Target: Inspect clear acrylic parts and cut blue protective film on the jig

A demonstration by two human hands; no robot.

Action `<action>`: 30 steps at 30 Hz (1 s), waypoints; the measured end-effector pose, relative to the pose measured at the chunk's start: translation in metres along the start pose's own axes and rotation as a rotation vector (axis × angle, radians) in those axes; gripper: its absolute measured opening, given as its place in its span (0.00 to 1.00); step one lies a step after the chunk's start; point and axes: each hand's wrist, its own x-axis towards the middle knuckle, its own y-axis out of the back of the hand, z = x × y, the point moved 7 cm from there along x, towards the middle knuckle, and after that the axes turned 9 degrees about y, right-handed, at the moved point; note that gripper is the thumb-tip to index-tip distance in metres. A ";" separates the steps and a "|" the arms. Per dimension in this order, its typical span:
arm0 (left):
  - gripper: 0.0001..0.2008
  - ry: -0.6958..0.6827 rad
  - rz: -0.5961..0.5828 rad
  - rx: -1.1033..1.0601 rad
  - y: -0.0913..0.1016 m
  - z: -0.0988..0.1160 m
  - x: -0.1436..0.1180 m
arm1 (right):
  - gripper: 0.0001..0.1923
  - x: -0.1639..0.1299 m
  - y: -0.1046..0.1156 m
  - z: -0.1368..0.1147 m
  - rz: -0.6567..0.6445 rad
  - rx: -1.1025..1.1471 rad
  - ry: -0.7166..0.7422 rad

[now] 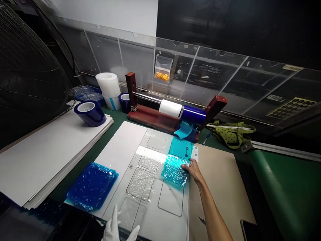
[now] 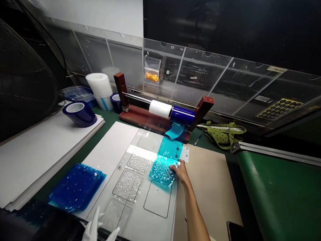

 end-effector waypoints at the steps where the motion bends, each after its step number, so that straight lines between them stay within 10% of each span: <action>1: 0.49 0.031 -0.080 -0.093 -0.005 -0.003 -0.001 | 0.38 -0.016 -0.005 0.002 -0.023 0.035 -0.012; 6: 0.38 0.160 -0.641 -0.469 -0.035 0.007 -0.029 | 0.40 -0.110 -0.020 0.020 -0.096 0.119 -0.066; 10: 0.28 0.188 -0.844 -0.608 -0.049 0.016 -0.062 | 0.41 -0.183 -0.030 0.038 -0.121 0.189 -0.114; 18: 0.24 0.274 -0.800 -0.580 -0.084 -0.036 -0.101 | 0.38 -0.250 -0.023 0.073 -0.136 0.050 -0.046; 26: 0.24 0.318 -0.642 -0.535 -0.116 -0.051 -0.089 | 0.15 -0.192 0.098 0.067 -0.094 -0.602 0.245; 30: 0.21 0.327 -0.571 -0.467 -0.124 -0.057 -0.084 | 0.09 -0.182 0.123 0.062 -0.114 -0.799 0.283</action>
